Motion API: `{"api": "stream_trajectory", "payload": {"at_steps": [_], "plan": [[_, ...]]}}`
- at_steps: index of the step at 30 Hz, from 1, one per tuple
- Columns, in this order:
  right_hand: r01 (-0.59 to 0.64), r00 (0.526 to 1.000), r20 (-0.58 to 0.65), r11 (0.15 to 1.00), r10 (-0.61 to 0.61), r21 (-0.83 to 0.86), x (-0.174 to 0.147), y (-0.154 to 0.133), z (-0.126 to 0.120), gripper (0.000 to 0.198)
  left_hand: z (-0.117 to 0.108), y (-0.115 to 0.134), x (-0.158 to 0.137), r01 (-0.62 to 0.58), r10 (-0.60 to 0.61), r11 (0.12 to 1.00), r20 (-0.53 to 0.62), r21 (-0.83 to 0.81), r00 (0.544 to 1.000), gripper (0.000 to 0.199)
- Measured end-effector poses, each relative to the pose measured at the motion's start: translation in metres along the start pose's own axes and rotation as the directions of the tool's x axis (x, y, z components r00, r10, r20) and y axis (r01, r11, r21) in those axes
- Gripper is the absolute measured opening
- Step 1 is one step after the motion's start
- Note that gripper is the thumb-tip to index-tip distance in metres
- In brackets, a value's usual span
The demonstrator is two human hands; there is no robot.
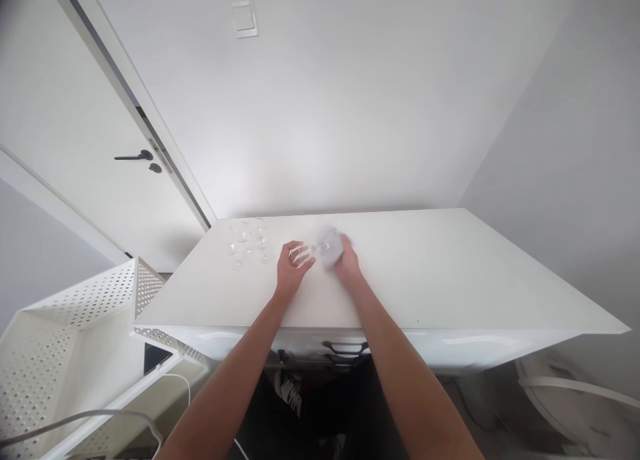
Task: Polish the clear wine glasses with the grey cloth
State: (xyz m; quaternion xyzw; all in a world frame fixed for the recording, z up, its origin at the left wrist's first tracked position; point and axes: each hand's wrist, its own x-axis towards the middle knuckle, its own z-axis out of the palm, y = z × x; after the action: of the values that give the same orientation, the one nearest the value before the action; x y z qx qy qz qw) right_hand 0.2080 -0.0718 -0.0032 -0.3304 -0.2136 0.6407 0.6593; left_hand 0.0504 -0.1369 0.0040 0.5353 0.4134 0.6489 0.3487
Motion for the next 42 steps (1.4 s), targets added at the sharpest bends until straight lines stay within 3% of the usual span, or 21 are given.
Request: {"api": "stream_trajectory", "payload": {"at_steps": [4, 10, 16, 20, 23, 26, 29, 35, 39, 42], "plan": [[0.044, 0.999, 0.014, 0.999, -0.045, 0.030, 0.0013, 0.0003, -0.0022, 0.028, -0.0002, -0.0001, 0.0002, 0.014, -0.014, 1.000, 0.003, -0.011, 1.000, 0.049], [-0.031, 1.000, -0.004, 0.999, 0.031, -0.015, 0.0031, 0.0035, -0.0043, 0.024, -0.0006, 0.0000, 0.0008, 0.006, -0.006, 1.000, -0.009, 0.008, 1.000, 0.050], [0.022, 0.999, -0.027, 0.999, -0.021, 0.026, 0.0013, -0.0002, -0.0017, 0.022, -0.0004, 0.0008, 0.0006, 0.009, -0.009, 1.000, -0.020, -0.002, 1.000, 0.050], [-0.045, 0.999, -0.026, 0.999, 0.044, -0.009, -0.0033, -0.0029, 0.0012, 0.024, 0.0003, 0.0016, 0.0004, -0.002, 0.002, 1.000, 0.015, -0.004, 1.000, 0.050], [-0.068, 0.997, -0.031, 0.997, 0.067, -0.022, -0.0031, -0.0020, 0.0008, 0.023, -0.0006, 0.0014, 0.0007, -0.004, 0.004, 1.000, -0.020, 0.007, 1.000, 0.051], [-0.038, 0.999, -0.033, 0.999, 0.038, -0.003, 0.0001, 0.0002, -0.0014, 0.022, -0.0013, 0.0016, 0.0006, 0.001, 0.000, 1.000, -0.046, 0.008, 0.999, 0.051], [0.004, 1.000, -0.020, 1.000, -0.004, 0.015, 0.0020, 0.0014, -0.0027, 0.023, -0.0006, 0.0028, -0.0001, 0.004, -0.004, 1.000, -0.002, -0.003, 1.000, 0.050], [-0.075, 0.997, -0.008, 0.996, 0.075, -0.040, -0.0013, 0.0001, -0.0013, 0.025, -0.0004, 0.0035, -0.0002, -0.002, 0.002, 1.000, -0.020, 0.012, 1.000, 0.051], [-0.010, 1.000, -0.016, 1.000, 0.010, -0.002, -0.0017, -0.0008, -0.0005, 0.024, -0.0010, 0.0027, 0.0002, 0.005, -0.004, 1.000, -0.035, 0.010, 0.999, 0.050], [-0.032, 0.999, -0.006, 0.999, 0.032, -0.013, -0.0026, -0.0012, 0.0003, 0.026, -0.0010, 0.0027, 0.0004, 0.001, -0.001, 1.000, -0.003, 0.004, 1.000, 0.050]]}}
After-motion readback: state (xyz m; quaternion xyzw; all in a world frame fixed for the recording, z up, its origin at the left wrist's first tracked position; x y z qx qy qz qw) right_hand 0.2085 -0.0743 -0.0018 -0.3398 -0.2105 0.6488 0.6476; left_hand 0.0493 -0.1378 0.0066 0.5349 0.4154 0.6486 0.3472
